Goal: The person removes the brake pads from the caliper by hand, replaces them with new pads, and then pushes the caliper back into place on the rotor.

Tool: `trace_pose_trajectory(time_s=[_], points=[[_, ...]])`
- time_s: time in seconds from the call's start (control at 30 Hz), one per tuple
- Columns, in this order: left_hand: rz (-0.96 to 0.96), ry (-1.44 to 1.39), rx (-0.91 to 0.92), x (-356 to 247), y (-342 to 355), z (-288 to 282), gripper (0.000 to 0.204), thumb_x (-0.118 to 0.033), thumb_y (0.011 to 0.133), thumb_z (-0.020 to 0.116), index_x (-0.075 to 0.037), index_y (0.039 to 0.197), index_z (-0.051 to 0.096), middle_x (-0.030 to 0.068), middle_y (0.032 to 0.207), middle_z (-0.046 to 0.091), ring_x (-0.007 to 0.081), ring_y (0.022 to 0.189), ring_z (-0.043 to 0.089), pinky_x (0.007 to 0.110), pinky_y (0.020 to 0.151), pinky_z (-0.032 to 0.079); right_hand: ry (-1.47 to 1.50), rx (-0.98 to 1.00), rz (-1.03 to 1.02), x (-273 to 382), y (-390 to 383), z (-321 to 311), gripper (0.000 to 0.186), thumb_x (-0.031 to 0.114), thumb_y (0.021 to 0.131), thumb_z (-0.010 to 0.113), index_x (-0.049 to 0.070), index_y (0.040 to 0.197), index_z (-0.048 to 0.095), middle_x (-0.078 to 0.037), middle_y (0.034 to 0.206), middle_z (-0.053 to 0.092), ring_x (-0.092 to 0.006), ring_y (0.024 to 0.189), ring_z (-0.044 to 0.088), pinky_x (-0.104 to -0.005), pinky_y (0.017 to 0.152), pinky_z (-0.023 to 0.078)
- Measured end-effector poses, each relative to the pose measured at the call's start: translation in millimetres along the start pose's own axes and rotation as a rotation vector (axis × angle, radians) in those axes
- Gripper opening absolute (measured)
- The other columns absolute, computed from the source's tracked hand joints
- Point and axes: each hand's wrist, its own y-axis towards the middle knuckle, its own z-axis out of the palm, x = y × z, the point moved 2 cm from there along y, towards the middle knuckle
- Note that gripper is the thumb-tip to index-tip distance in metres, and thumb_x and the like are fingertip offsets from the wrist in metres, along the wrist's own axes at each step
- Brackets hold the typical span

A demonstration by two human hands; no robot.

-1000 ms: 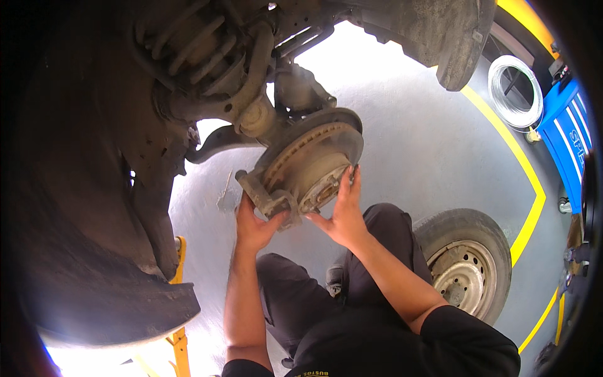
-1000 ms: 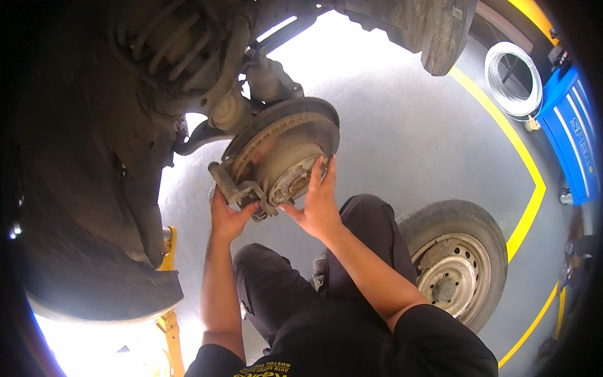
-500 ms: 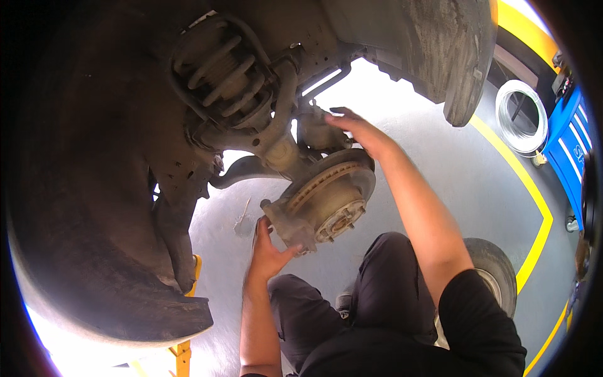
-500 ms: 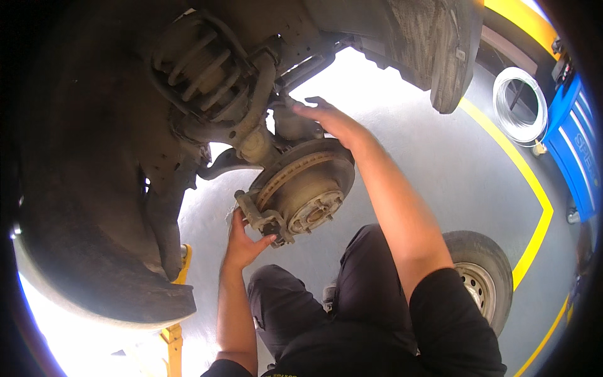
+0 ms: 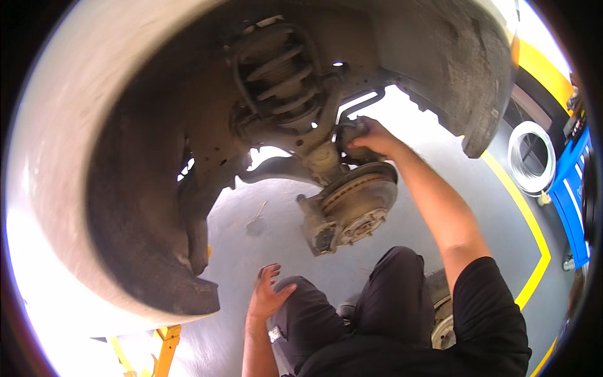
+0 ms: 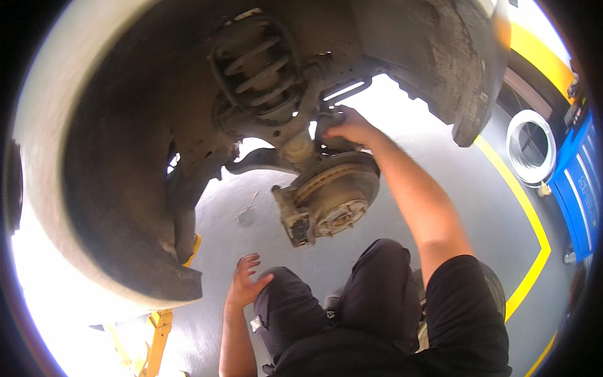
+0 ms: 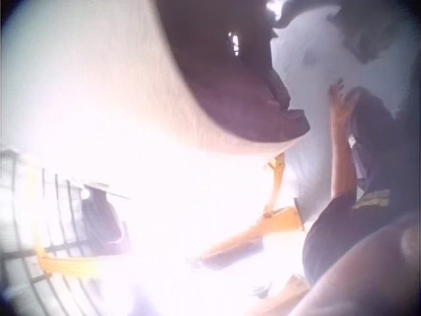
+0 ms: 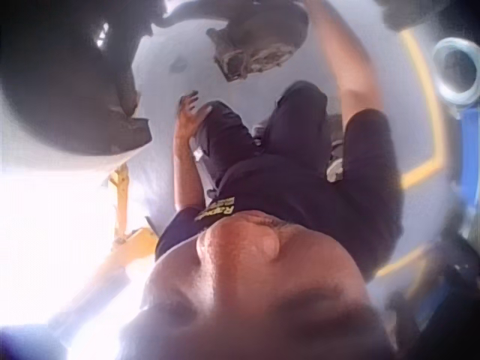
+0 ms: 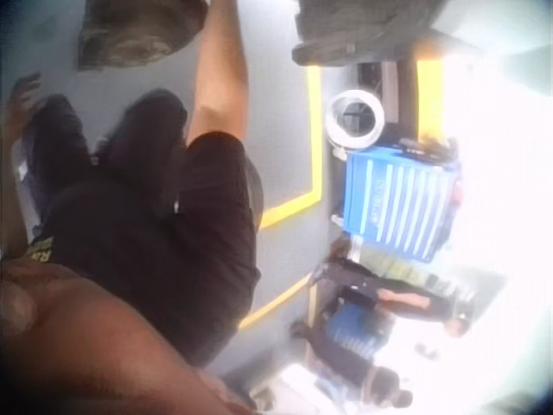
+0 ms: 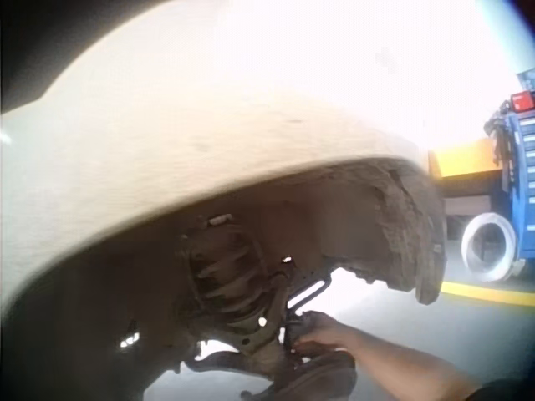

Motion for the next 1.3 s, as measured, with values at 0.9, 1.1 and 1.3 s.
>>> trace_pose_trajectory(time_s=[0.9,1.1,1.3], points=[[0.04,-1.38,-0.063,-180,175,-22,0.057,-0.047,0.1,0.065,-0.006,0.139,0.058,0.0062,0.135,0.064,0.0223,0.127,0.057,0.039,0.109,0.042,-1.024,-0.53,-0.734,132,-115,166,0.052,0.015,0.067,0.08,0.007,0.116,0.066,-0.027,0.151,0.042,-0.0429,0.143,0.038,-0.0714,0.112,0.029],[0.102,-1.313,-0.006,-184,180,-14,0.057,-0.044,0.097,0.071,-0.009,0.139,0.059,0.0049,0.137,0.063,0.0199,0.125,0.058,0.038,0.107,0.045,-1.139,-0.438,-0.806,122,-124,170,0.048,0.013,0.076,0.07,0.005,0.122,0.06,-0.026,0.154,0.038,-0.0434,0.146,0.033,-0.075,0.112,0.024],[0.024,-1.242,-0.125,-167,178,-14,0.052,-0.038,0.096,0.073,-0.005,0.134,0.063,0.0073,0.132,0.066,0.0212,0.119,0.063,0.038,0.104,0.048,-0.557,-0.397,-0.644,130,-121,117,0.06,0.032,0.087,0.073,0.0,0.134,0.057,-0.027,0.145,0.052,-0.0405,0.14,0.045,-0.0536,0.116,0.035]])
